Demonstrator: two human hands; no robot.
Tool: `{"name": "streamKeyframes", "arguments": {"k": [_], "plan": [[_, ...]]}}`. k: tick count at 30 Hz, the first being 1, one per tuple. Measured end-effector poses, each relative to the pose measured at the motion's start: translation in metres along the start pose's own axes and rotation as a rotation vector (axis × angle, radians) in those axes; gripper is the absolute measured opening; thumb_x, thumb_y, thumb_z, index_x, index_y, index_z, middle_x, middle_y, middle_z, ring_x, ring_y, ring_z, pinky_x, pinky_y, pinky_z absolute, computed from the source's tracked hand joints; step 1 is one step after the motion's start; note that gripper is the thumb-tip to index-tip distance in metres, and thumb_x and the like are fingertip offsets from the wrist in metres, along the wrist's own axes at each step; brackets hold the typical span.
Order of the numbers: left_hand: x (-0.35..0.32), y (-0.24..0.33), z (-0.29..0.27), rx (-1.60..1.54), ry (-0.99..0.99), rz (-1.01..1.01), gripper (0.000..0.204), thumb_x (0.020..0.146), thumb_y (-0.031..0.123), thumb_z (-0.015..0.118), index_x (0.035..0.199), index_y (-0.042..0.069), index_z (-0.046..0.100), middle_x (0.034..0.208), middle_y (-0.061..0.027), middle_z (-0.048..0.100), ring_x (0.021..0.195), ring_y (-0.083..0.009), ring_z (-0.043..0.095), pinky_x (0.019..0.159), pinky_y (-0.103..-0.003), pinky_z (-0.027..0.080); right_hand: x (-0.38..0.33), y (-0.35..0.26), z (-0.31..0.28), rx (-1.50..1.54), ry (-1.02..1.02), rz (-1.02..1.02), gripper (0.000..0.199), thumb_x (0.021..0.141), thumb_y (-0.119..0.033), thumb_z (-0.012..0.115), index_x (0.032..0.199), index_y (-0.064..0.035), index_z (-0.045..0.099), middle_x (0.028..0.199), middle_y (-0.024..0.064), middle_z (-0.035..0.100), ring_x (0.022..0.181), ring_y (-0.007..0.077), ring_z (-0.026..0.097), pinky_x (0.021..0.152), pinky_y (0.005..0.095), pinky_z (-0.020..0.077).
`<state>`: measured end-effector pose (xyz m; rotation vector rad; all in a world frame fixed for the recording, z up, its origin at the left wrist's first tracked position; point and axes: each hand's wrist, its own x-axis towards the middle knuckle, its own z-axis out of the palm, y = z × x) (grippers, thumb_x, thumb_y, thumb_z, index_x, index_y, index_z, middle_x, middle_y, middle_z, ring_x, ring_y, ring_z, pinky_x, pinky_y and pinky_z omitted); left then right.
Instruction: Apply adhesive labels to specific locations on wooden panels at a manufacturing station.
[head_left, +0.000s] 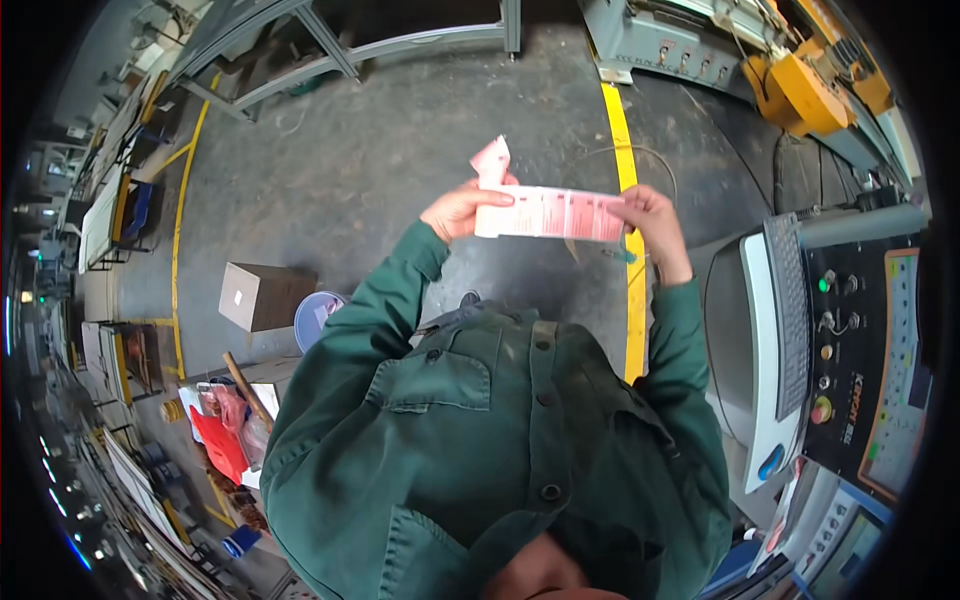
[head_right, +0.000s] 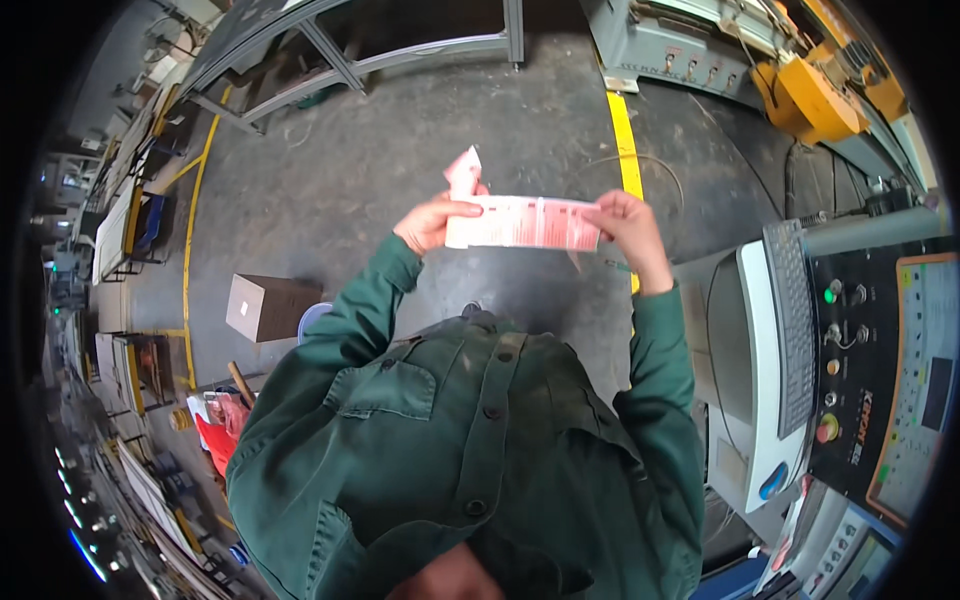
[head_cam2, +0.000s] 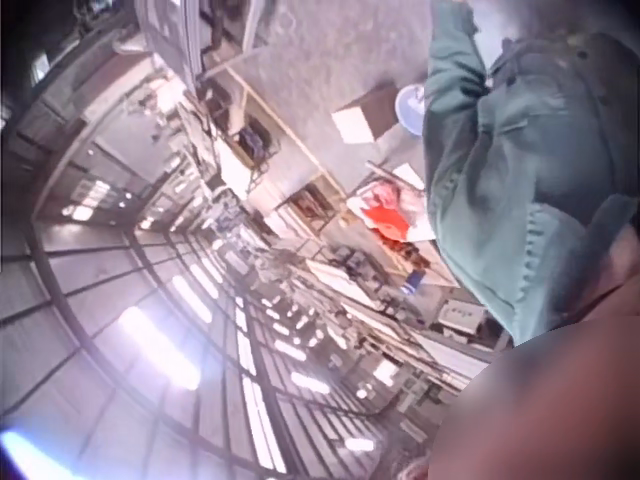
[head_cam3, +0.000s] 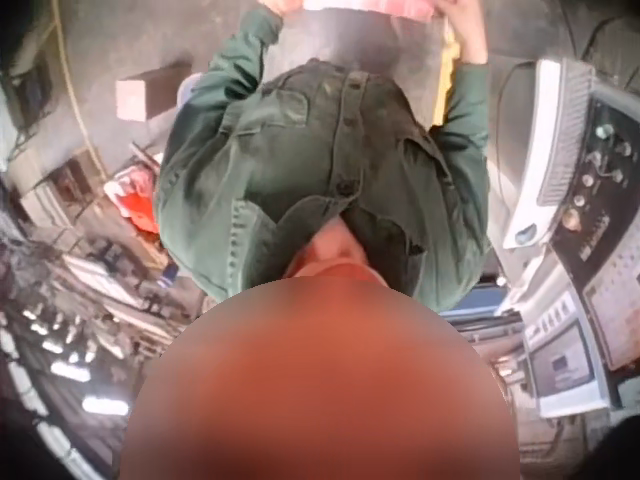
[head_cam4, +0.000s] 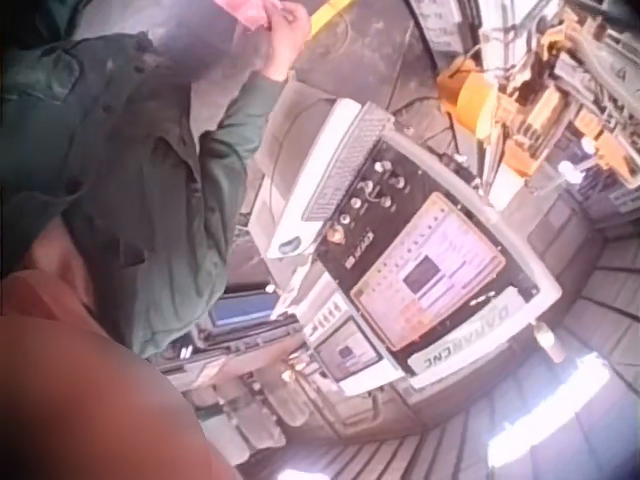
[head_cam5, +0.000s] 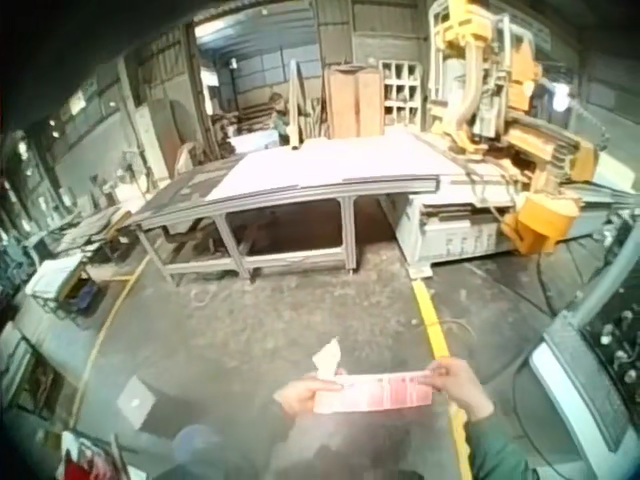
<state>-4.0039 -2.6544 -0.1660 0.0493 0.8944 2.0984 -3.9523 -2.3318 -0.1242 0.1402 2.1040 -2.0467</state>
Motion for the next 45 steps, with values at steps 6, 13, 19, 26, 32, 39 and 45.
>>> {"name": "streamKeyframes", "arguments": {"k": [6, 13, 19, 26, 32, 39, 45], "plan": [[-0.010, 0.028, -0.010, -0.001, 0.058, 0.017, 0.034, 0.079, -0.006, 0.067, 0.110, 0.002, 0.056, 0.108, -0.0108, 0.064, 0.103, -0.0227, 0.063, 0.095, -0.038, 0.050, 0.019, -0.016, -0.007, 0.029, 0.079, -0.031, 0.009, 0.083, -0.012, 0.072, 0.083, -0.0078, 0.064, 0.069, -0.0030, 0.065, 0.056, 0.0020, 0.053, 0.051, 0.0161, 0.0388], [-0.032, 0.042, -0.052, -0.001, 0.118, 0.062, 0.034, 0.079, -0.004, 0.067, 0.111, 0.002, 0.056, 0.110, -0.0107, 0.063, 0.105, -0.0216, 0.063, 0.095, -0.036, 0.050, 0.037, 0.003, -0.027, -0.026, 0.097, -0.046, 0.009, 0.084, -0.013, 0.071, 0.085, -0.0072, 0.064, 0.068, -0.0030, 0.063, 0.056, 0.0034, 0.055, 0.052, 0.0174, 0.0400], [-0.064, 0.054, -0.075, 0.072, 0.221, 0.065, 0.039, 0.081, 0.002, 0.069, 0.117, 0.000, 0.055, 0.114, -0.0118, 0.063, 0.105, -0.0205, 0.063, 0.093, -0.036, 0.051, 0.053, 0.016, -0.052, -0.102, 0.179, -0.004, 0.009, 0.084, -0.014, 0.071, 0.085, -0.0077, 0.064, 0.070, -0.0029, 0.063, 0.056, 0.0038, 0.055, 0.051, 0.0186, 0.0417], [-0.096, 0.064, -0.092, 0.016, 0.273, 0.162, 0.041, 0.079, 0.002, 0.070, 0.117, 0.000, 0.055, 0.112, -0.0096, 0.064, 0.104, -0.0194, 0.063, 0.092, -0.035, 0.051, 0.061, 0.020, -0.072, -0.113, 0.201, -0.042, 0.010, 0.083, -0.012, 0.072, 0.085, -0.0059, 0.064, 0.068, -0.0024, 0.063, 0.053, 0.0034, 0.052, 0.048, 0.0175, 0.0377], [-0.118, 0.076, -0.099, 0.107, 0.331, 0.191, 0.040, 0.079, 0.001, 0.071, 0.116, -0.001, 0.056, 0.112, -0.0104, 0.065, 0.102, -0.0193, 0.064, 0.093, -0.033, 0.051, 0.066, 0.027, -0.093, -0.153, 0.233, -0.050, 0.010, 0.084, -0.014, 0.072, 0.084, -0.0069, 0.064, 0.067, -0.0036, 0.061, 0.052, 0.0027, 0.049, 0.048, 0.0178, 0.0355], [-0.130, 0.083, -0.109, 0.154, 0.362, 0.189, 0.034, 0.079, 0.000, 0.072, 0.110, 0.000, 0.058, 0.110, -0.0102, 0.065, 0.101, -0.0183, 0.065, 0.092, -0.031, 0.052, 0.068, 0.027, -0.104, -0.211, 0.305, -0.007, 0.011, 0.083, -0.015, 0.072, 0.082, -0.0077, 0.064, 0.063, -0.0042, 0.058, 0.050, 0.0025, 0.045, 0.046, 0.0187, 0.0319], [-0.133, 0.095, -0.115, 0.216, 0.411, 0.236, 0.030, 0.080, 0.001, 0.071, 0.108, 0.002, 0.060, 0.110, -0.0098, 0.066, 0.101, -0.0172, 0.064, 0.092, -0.030, 0.051, 0.077, 0.029, -0.094, -0.217, 0.249, -0.044, 0.012, 0.084, -0.015, 0.072, 0.081, -0.0077, 0.064, 0.063, -0.0041, 0.058, 0.049, 0.0022, 0.044, 0.045, 0.0182, 0.0308]]}}
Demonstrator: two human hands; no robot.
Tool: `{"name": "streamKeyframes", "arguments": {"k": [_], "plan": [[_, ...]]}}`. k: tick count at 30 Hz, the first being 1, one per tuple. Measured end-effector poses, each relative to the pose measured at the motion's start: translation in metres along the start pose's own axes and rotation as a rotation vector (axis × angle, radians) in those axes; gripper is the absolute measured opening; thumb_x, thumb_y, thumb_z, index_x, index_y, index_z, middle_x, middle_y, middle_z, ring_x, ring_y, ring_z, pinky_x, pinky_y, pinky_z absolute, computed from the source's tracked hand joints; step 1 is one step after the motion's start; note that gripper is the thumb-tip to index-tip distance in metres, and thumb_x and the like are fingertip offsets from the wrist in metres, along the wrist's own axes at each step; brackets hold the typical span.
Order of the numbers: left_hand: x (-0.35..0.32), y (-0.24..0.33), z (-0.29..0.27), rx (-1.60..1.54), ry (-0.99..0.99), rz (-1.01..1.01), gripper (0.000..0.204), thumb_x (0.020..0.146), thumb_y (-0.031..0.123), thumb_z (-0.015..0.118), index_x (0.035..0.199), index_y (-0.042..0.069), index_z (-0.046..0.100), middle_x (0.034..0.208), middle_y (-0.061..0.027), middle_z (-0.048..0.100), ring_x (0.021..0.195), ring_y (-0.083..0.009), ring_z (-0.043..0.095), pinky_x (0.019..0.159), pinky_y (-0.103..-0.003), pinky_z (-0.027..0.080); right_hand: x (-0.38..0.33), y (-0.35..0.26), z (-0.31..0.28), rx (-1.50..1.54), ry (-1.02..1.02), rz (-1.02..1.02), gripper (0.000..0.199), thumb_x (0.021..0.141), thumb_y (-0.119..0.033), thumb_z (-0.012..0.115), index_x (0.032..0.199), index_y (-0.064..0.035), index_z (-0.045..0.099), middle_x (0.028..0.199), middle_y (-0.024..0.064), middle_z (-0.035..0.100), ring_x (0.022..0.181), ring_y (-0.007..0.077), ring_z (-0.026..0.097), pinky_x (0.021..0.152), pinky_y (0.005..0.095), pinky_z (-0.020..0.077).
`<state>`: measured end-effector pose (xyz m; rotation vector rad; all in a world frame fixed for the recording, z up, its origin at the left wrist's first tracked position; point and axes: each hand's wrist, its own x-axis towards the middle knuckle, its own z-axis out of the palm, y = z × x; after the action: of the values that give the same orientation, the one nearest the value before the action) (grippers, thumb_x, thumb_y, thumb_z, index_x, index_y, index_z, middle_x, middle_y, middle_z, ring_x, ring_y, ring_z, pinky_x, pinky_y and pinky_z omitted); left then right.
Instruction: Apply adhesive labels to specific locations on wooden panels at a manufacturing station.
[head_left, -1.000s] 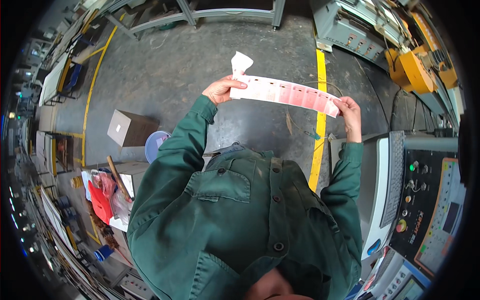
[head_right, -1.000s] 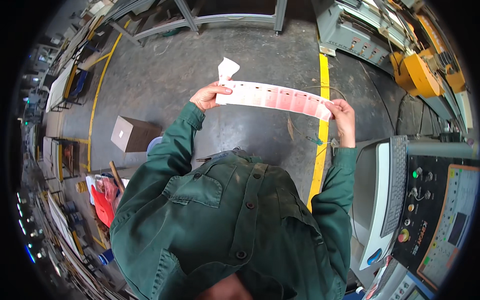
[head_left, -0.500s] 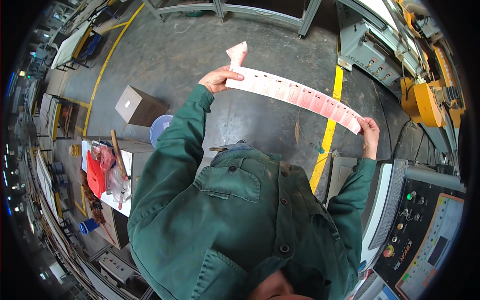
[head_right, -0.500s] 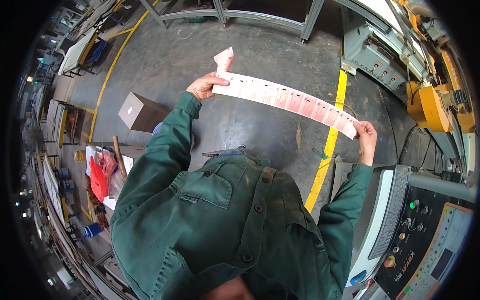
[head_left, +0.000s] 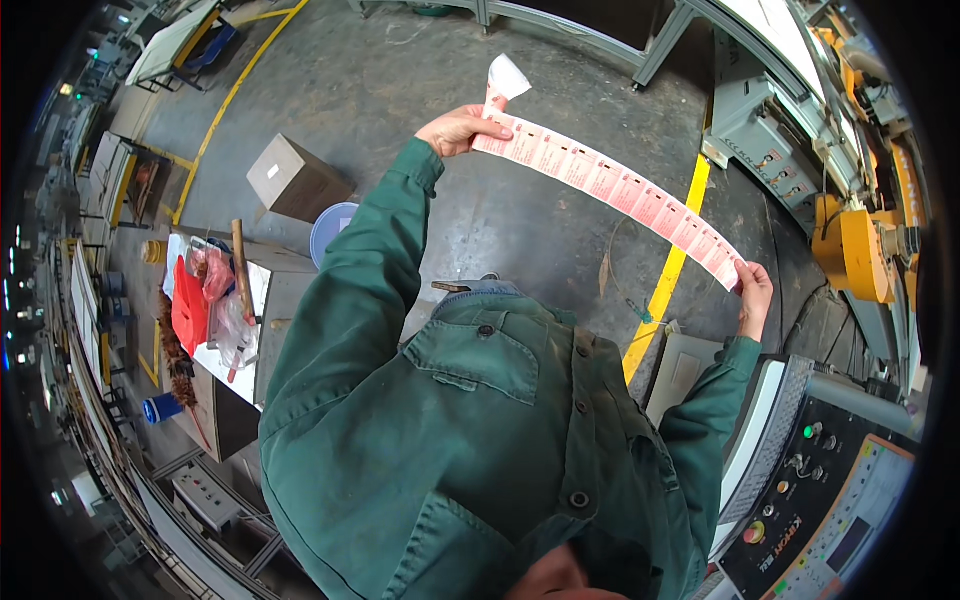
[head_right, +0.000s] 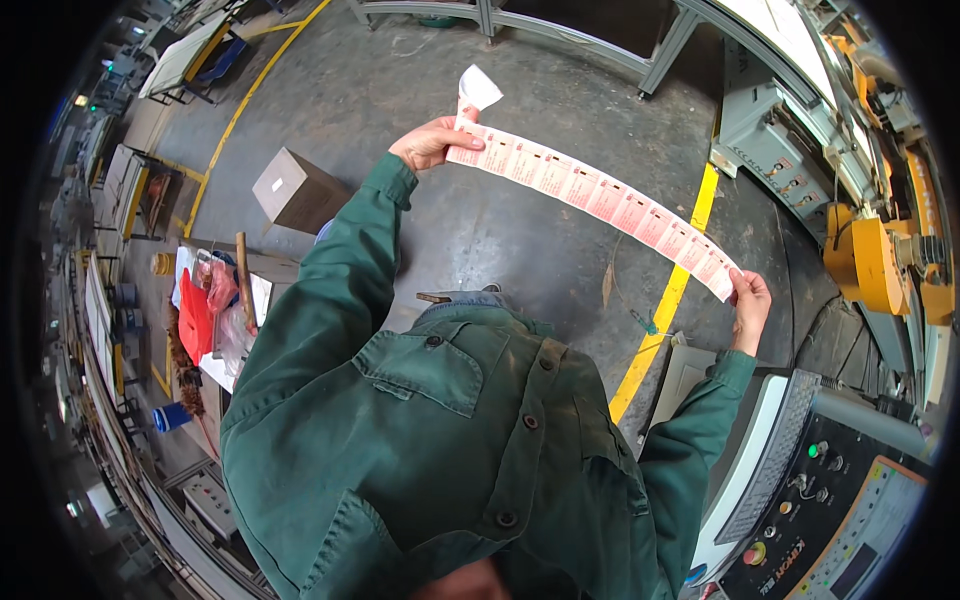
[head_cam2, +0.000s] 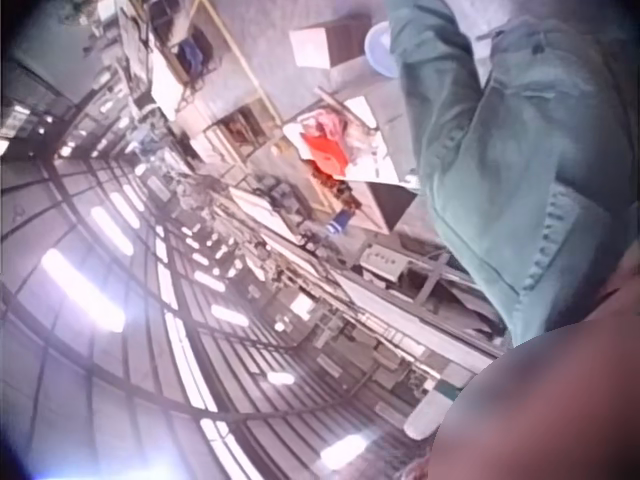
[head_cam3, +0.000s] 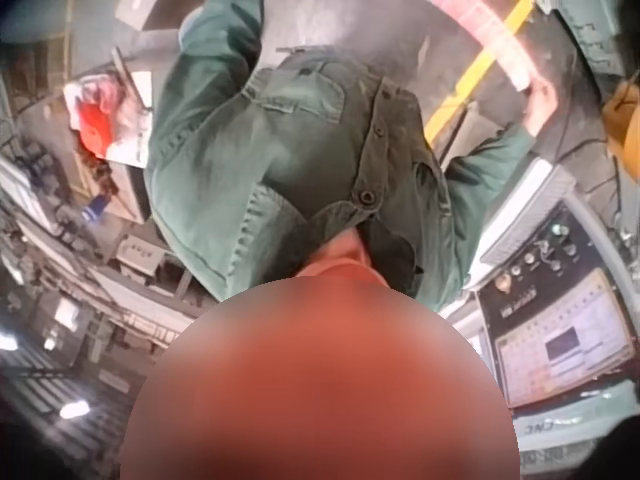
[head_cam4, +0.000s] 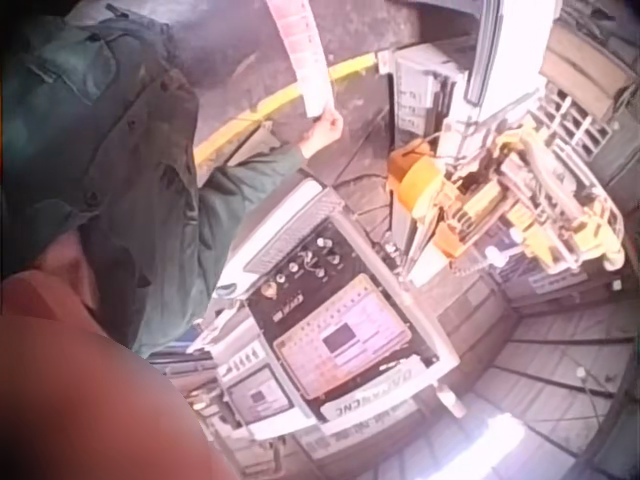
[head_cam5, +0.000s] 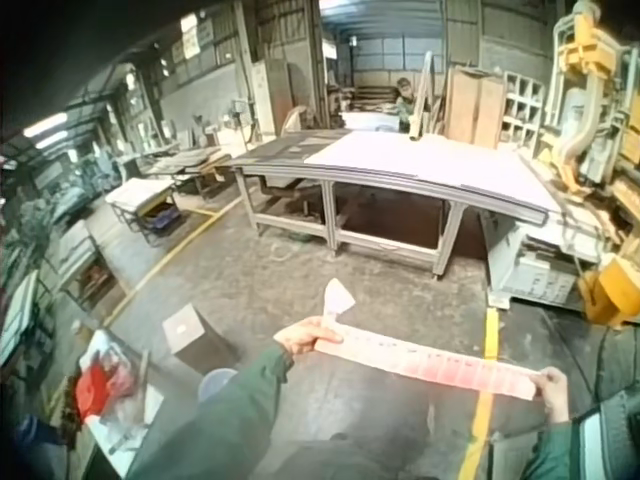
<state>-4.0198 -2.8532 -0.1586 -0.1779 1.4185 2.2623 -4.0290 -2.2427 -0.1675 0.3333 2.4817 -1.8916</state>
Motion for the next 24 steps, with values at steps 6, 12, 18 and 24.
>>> {"name": "streamKeyframes", "arguments": {"k": [6, 12, 18, 24], "plan": [[0.002, 0.011, -0.004, 0.059, 0.000, -0.011, 0.031, 0.080, 0.003, 0.073, 0.108, 0.001, 0.061, 0.108, -0.0090, 0.067, 0.099, -0.0155, 0.065, 0.091, -0.028, 0.052, 0.011, 0.000, 0.012, -0.015, -0.027, 0.006, 0.013, 0.084, -0.016, 0.073, 0.080, -0.0079, 0.064, 0.063, -0.0040, 0.059, 0.049, 0.0020, 0.044, 0.045, 0.0179, 0.0309], [0.006, 0.014, -0.008, 0.056, 0.031, -0.028, 0.032, 0.079, 0.003, 0.073, 0.108, 0.001, 0.060, 0.108, -0.0090, 0.067, 0.100, -0.0157, 0.065, 0.092, -0.028, 0.051, 0.018, 0.001, 0.022, -0.012, -0.021, 0.030, 0.013, 0.084, -0.016, 0.072, 0.080, -0.0078, 0.063, 0.064, -0.0038, 0.059, 0.049, 0.0021, 0.044, 0.045, 0.0178, 0.0313], [0.010, 0.016, -0.012, 0.024, 0.043, -0.048, 0.032, 0.080, 0.003, 0.072, 0.109, 0.002, 0.059, 0.110, -0.0088, 0.066, 0.101, -0.0168, 0.065, 0.093, -0.029, 0.051, 0.017, -0.002, 0.025, -0.030, -0.029, 0.051, 0.012, 0.084, -0.016, 0.072, 0.081, -0.0073, 0.064, 0.064, -0.0036, 0.060, 0.049, 0.0022, 0.045, 0.046, 0.0179, 0.0316], [0.014, 0.017, -0.015, 0.025, 0.086, -0.059, 0.035, 0.081, 0.004, 0.072, 0.112, 0.002, 0.058, 0.111, -0.0078, 0.065, 0.103, -0.0175, 0.064, 0.093, -0.030, 0.051, 0.017, -0.006, 0.024, -0.042, -0.050, 0.047, 0.012, 0.084, -0.018, 0.072, 0.081, -0.0095, 0.064, 0.065, -0.0048, 0.060, 0.051, 0.0020, 0.046, 0.048, 0.0181, 0.0334]]}}
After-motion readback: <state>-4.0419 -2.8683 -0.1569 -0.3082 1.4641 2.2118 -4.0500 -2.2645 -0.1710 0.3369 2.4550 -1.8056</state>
